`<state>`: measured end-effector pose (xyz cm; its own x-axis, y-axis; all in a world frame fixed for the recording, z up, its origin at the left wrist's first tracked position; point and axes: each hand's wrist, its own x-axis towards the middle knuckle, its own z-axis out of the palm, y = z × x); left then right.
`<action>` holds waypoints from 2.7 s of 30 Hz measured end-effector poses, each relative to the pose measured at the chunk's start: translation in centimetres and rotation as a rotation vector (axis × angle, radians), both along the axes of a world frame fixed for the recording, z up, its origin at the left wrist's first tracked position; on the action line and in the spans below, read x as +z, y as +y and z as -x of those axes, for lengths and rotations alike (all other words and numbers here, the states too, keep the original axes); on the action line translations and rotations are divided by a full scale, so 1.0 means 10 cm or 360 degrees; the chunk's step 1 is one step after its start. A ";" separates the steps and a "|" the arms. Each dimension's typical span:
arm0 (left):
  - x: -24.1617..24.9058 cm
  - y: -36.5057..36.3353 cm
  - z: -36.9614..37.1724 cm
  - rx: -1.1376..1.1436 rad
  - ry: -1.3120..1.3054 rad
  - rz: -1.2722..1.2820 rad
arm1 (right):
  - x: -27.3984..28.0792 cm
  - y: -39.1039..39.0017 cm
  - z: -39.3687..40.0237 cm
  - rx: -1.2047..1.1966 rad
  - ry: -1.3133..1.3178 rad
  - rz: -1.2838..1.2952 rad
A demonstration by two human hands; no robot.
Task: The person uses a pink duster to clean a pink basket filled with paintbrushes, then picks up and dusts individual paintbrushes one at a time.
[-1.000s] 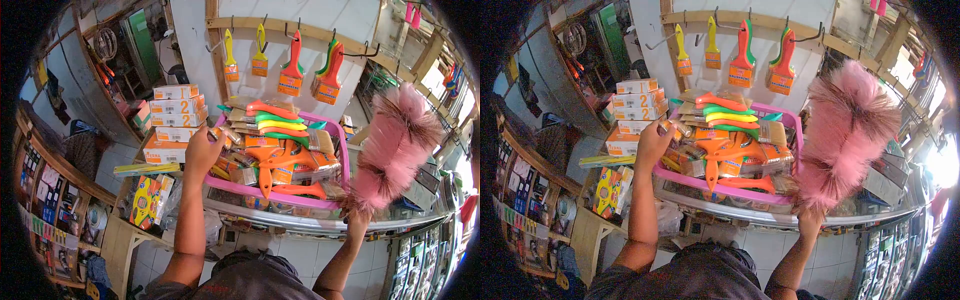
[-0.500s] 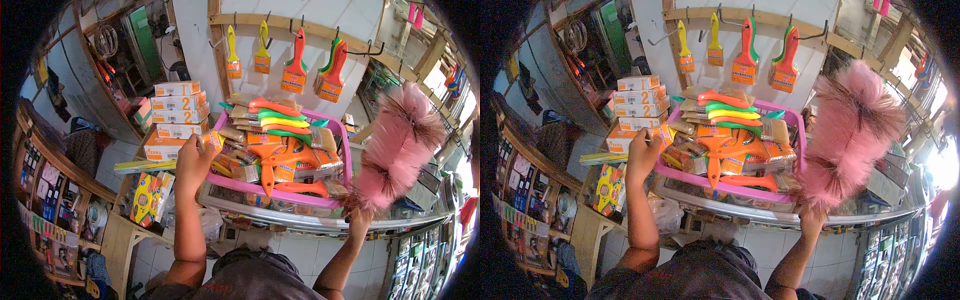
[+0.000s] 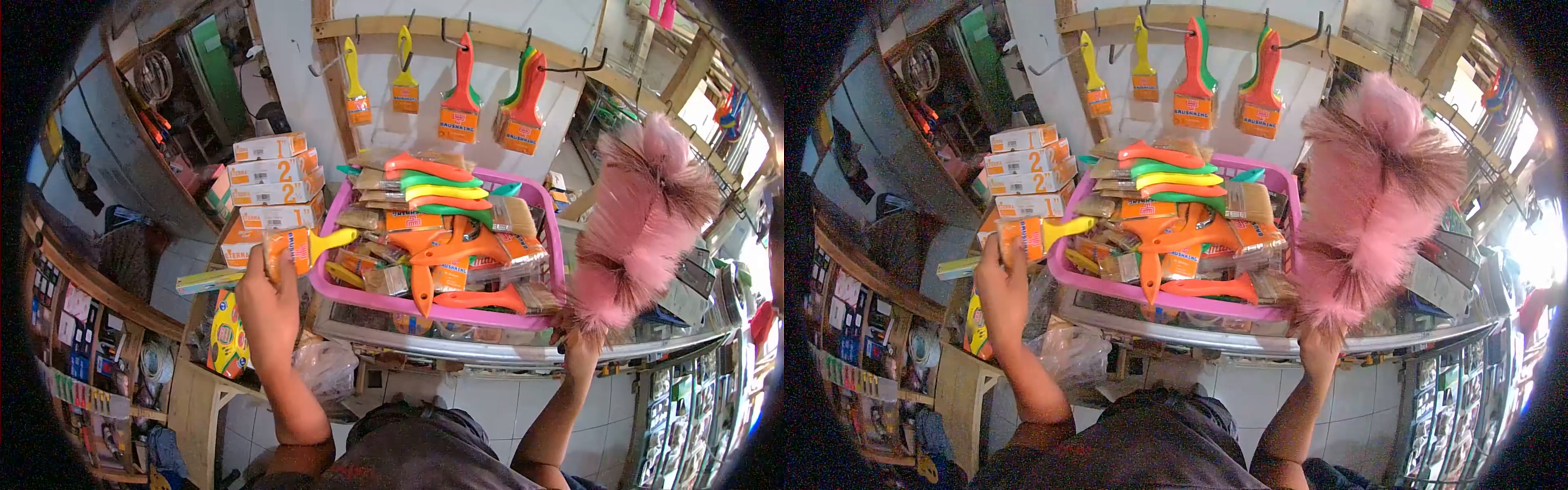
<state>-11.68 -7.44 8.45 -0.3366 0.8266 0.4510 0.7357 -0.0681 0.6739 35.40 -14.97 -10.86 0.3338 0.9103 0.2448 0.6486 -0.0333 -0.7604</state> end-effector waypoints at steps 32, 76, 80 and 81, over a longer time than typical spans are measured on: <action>-0.12 0.47 -0.99 -0.1164 -0.1260 -0.0177 | 1.19 0.24 1.33 0.0296 -0.0008 -0.0752; -0.72 0.60 -1.13 -0.2119 -0.3031 0.0178 | 1.06 -0.22 1.36 0.0516 0.0247 -0.0039; -0.77 0.63 -1.14 -0.2167 -0.2880 0.0105 | 1.05 -0.21 1.31 0.0702 0.0268 -0.0157; -0.77 0.65 -1.15 -0.2321 -0.2830 0.0072 | 1.11 -0.18 1.30 0.0899 0.0122 -0.0253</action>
